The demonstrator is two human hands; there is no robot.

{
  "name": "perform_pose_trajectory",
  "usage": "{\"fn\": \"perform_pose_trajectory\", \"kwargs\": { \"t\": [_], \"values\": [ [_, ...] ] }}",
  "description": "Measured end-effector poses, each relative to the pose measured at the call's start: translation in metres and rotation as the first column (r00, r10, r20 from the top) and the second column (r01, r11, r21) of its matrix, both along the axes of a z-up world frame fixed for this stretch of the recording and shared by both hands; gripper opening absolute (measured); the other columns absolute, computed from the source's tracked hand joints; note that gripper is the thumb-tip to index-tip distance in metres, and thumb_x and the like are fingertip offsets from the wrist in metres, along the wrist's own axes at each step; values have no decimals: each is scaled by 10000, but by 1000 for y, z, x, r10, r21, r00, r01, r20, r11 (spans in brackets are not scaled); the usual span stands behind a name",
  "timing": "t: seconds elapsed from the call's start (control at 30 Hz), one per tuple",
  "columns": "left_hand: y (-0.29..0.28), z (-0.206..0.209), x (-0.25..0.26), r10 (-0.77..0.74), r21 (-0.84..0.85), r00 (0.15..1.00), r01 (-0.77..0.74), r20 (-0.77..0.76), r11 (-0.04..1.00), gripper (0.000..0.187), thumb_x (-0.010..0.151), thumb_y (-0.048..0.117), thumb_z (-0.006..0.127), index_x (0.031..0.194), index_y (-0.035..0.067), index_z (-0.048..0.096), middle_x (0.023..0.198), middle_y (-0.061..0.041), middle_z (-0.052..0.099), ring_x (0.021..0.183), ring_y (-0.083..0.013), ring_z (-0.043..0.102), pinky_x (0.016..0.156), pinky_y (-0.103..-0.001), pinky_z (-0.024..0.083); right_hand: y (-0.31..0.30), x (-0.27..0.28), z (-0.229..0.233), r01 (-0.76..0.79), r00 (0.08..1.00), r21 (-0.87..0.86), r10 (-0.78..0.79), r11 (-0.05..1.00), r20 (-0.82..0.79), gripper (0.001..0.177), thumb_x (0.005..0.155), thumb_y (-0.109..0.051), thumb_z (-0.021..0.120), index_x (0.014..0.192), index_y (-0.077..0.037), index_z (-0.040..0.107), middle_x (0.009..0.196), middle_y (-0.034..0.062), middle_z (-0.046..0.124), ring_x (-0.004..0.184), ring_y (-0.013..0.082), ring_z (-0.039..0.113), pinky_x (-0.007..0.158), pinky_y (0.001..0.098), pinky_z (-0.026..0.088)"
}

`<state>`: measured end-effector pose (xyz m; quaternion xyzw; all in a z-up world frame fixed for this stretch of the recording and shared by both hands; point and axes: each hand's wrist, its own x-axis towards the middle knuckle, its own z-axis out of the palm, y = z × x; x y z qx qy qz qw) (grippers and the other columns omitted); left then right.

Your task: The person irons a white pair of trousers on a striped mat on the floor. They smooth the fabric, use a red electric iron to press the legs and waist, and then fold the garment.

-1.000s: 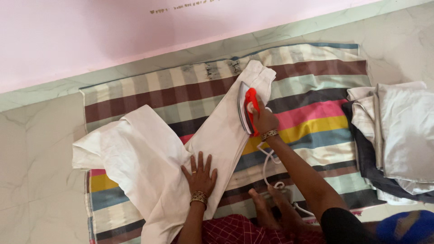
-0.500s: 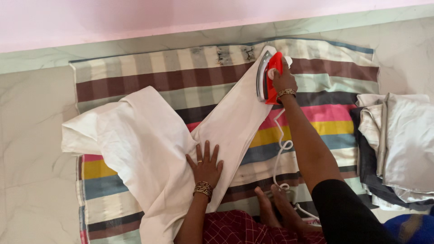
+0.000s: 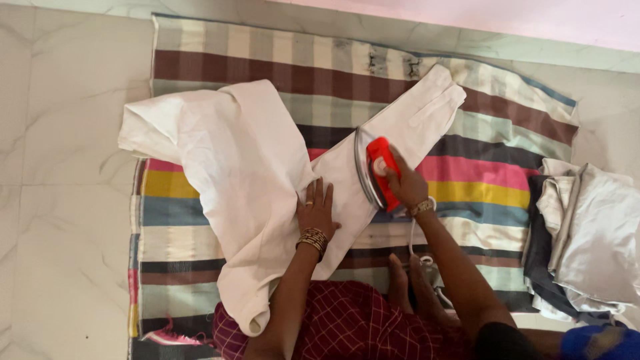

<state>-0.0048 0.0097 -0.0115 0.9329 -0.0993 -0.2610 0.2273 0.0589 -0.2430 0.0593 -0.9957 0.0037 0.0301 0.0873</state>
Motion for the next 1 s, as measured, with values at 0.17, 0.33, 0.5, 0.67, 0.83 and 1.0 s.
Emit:
{"fn": "perform_pose_trajectory", "kwargs": {
  "t": [0.17,0.33,0.5,0.67,0.83,1.0],
  "values": [
    [0,7,1,-57,55,998,58,-16,997,1145,804,533,797,1649,198,99,1731,-74,-52,1582,-285,7,1231,-608,67,-8,65,13,123,988,74,-129,990,83,626,1019,-455,518,1608,-367,327,873,265,720,780,496,685,677,580,539],
    [7,-9,3,126,-80,974,-112,190,990,825,921,443,673,1594,169,283,1704,-47,108,1576,-255,117,1240,-596,89,19,20,24,14,1000,38,-14,999,-1,635,1001,-442,550,1596,-362,343,819,243,713,737,460,689,664,559,548],
    [17,-36,4,261,-65,908,-254,328,965,733,946,318,658,1581,123,347,1708,-30,165,1531,-220,218,1209,-570,163,74,-65,1,-201,971,14,201,979,-127,634,987,-438,561,1580,-366,348,728,193,695,686,396,702,621,511,559],
    [22,-29,13,243,-59,931,-236,272,970,791,920,329,691,1588,114,328,1718,-21,162,1540,-202,231,1179,-526,232,76,-21,9,-166,984,-44,169,985,59,624,1008,-395,543,1601,-352,352,754,207,684,697,419,678,638,530,535],
    [25,-7,12,236,-49,958,-231,164,972,980,818,492,761,1600,184,258,1719,-18,76,1546,-188,153,1185,-590,160,72,-17,14,-115,991,-4,115,993,66,614,1028,-410,539,1603,-332,340,823,239,697,701,451,669,598,543,523],
    [29,0,13,214,-30,969,-212,124,977,1055,767,574,788,1615,241,253,1734,-14,45,1571,-182,106,1196,-599,134,61,-47,3,-151,974,-57,139,987,-177,646,981,-442,507,1583,-370,284,731,212,709,662,424,701,594,550,544]
  ]
}}
